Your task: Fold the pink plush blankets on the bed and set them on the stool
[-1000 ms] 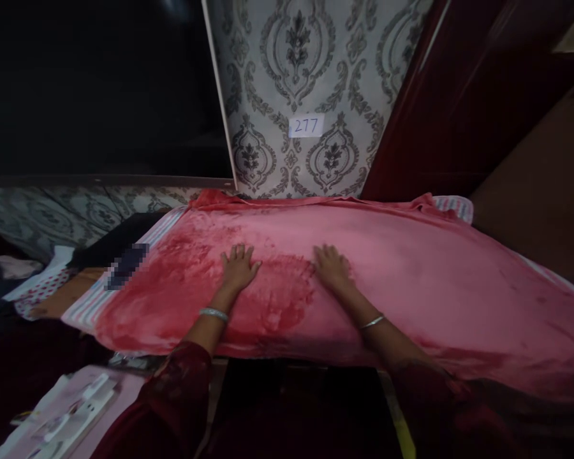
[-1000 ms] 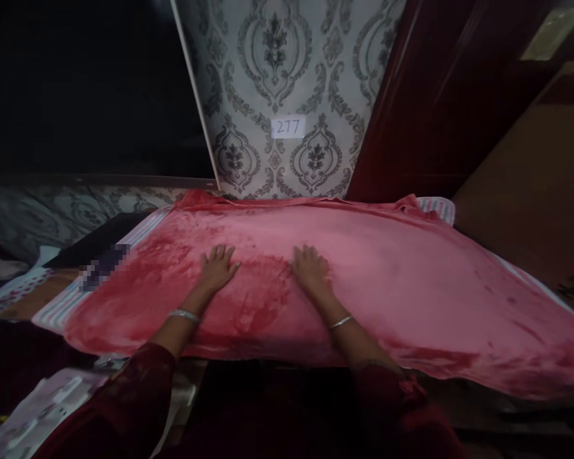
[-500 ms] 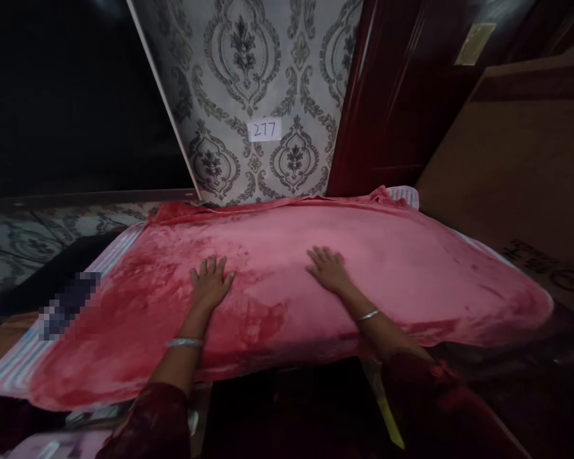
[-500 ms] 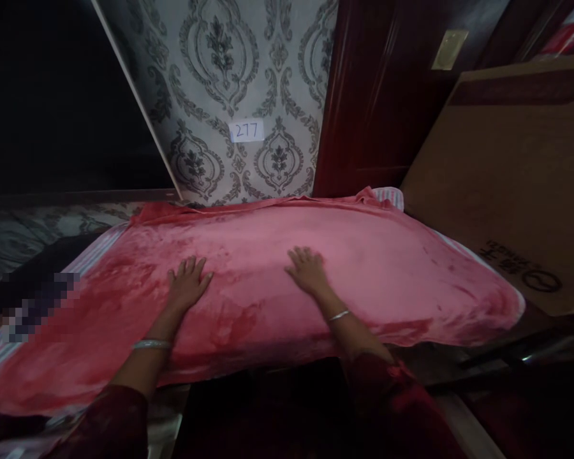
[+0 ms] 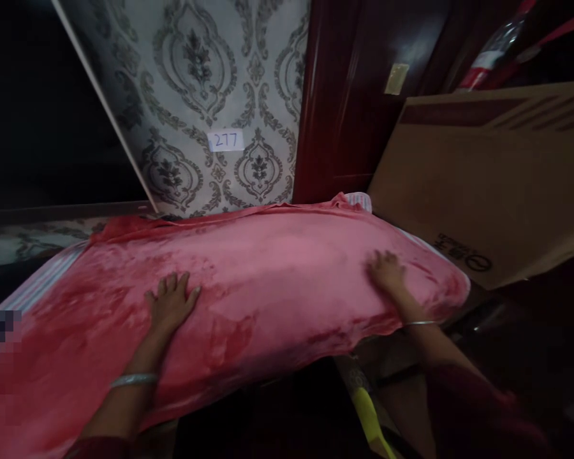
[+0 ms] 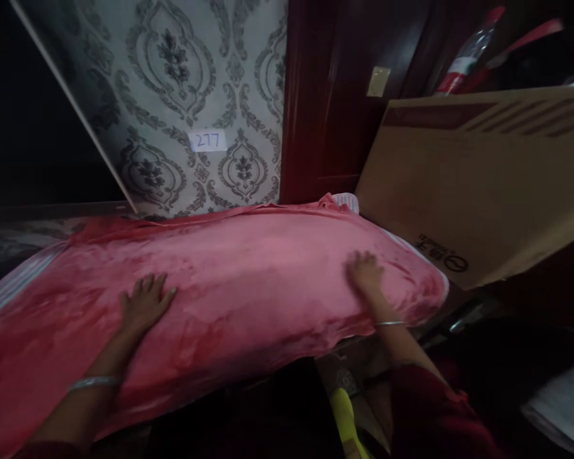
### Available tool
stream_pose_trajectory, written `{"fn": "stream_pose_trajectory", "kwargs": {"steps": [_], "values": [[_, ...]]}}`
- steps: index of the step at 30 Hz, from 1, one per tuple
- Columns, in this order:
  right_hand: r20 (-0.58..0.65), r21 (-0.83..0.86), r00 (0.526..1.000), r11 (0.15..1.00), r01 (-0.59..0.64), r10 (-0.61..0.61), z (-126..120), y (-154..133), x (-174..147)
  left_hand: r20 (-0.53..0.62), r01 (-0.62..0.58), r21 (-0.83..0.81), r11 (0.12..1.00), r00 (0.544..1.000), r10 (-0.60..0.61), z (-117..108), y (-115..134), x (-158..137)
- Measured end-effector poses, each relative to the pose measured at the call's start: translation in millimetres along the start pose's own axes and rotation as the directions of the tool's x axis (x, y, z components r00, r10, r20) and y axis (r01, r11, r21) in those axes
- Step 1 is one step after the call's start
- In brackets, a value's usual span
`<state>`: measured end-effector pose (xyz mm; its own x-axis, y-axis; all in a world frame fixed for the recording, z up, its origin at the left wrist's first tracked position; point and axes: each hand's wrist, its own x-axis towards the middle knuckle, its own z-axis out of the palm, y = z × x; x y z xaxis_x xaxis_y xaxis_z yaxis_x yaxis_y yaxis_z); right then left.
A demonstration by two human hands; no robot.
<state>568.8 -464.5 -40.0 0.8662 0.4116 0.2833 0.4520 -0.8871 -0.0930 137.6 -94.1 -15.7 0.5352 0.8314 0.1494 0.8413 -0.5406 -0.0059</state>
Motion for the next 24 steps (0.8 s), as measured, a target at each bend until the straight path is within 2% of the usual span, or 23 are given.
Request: {"fn": "stream_pose_trajectory", "kwargs": {"steps": [2, 3, 5, 6, 8, 9, 10, 11, 13, 16, 18, 19, 21, 23, 24], "values": [[0.049, 0.1, 0.973, 0.971, 0.218, -0.224, -10.9, -72.1, -11.2, -0.02, -0.048, -0.014, 0.999, 0.999, 0.048, -6.4, 17.8, 6.3], [0.078, 0.155, 0.928, 0.924, 0.348, -0.363, -14.1, -108.1, -18.6, -0.025, -0.084, -0.016, 0.996, 0.996, 0.084, -9.2, 30.2, 9.2], [0.106, 0.254, 0.785, 0.779, 0.573, -0.611, -15.6, -170.2, -34.8, -0.016, -0.167, -0.006, 0.986, 0.986, 0.167, -11.8, 58.6, 13.1], [0.102, 0.282, 0.727, 0.72, 0.634, -0.68, -14.5, -193.6, -41.6, -0.005, -0.2, 0.005, 0.98, 0.98, 0.2, -11.0, 72.3, 13.9], [0.088, 0.315, 0.633, 0.625, 0.714, -0.769, -10.7, -221.1, -47.2, 0.014, -0.235, 0.042, 0.971, 0.972, 0.234, -5.6, 93.7, 13.7], [0.093, 0.318, 0.619, 0.612, 0.724, -0.78, -8.9, -224.8, -44.1, 0.016, -0.239, 0.066, 0.969, 0.971, 0.239, -1.8, 100.2, 13.2], [0.105, 0.314, 0.625, 0.622, 0.718, -0.774, -7.4, -221.7, -36.6, 0.011, -0.24, 0.09, 0.967, 0.971, 0.24, 2.2, 103.9, 12.7], [0.125, 0.304, 0.651, 0.654, 0.693, -0.748, -6.5, -212.0, -25.2, 0.0, -0.242, 0.111, 0.964, 0.97, 0.243, 6.0, 105.1, 12.4], [0.177, 0.265, 0.75, 0.765, 0.588, -0.638, -5.9, -174.5, 5.4, -0.018, -0.252, 0.139, 0.958, 0.966, 0.257, 11.6, 103.0, 13.0], [0.247, 0.175, 0.885, 0.917, 0.358, -0.394, -3.5, -83.3, 50.4, -0.046, -0.261, 0.159, 0.952, 0.961, 0.271, 15.9, 98.0, 15.1], [0.269, 0.098, 0.943, 0.98, 0.173, -0.194, 1.7, -11.1, 67.7, -0.065, -0.258, 0.155, 0.954, 0.961, 0.27, 17.9, 96.7, 16.4], [0.269, 0.035, 0.963, 0.999, 0.021, -0.03, 5.2, 24.3, 71.5, -0.076, -0.259, 0.151, 0.954, 0.959, 0.272, 18.9, 96.7, 16.9], [0.247, -0.034, 0.951, 0.983, -0.183, 0.185, 12.1, 86.5, 71.6, -0.098, -0.258, 0.139, 0.956, 0.957, 0.273, 20.9, 97.3, 17.7], [0.189, -0.055, 0.94, 0.958, -0.28, 0.286, 15.4, 127.6, 67.0, -0.109, -0.257, 0.133, 0.957, 0.956, 0.271, 22.1, 97.9, 17.9], [0.157, -0.064, 0.934, 0.947, -0.316, 0.322, 15.2, 137.6, 65.0, -0.109, -0.256, 0.133, 0.958, 0.957, 0.271, 22.2, 98.1, 17.9]]}}
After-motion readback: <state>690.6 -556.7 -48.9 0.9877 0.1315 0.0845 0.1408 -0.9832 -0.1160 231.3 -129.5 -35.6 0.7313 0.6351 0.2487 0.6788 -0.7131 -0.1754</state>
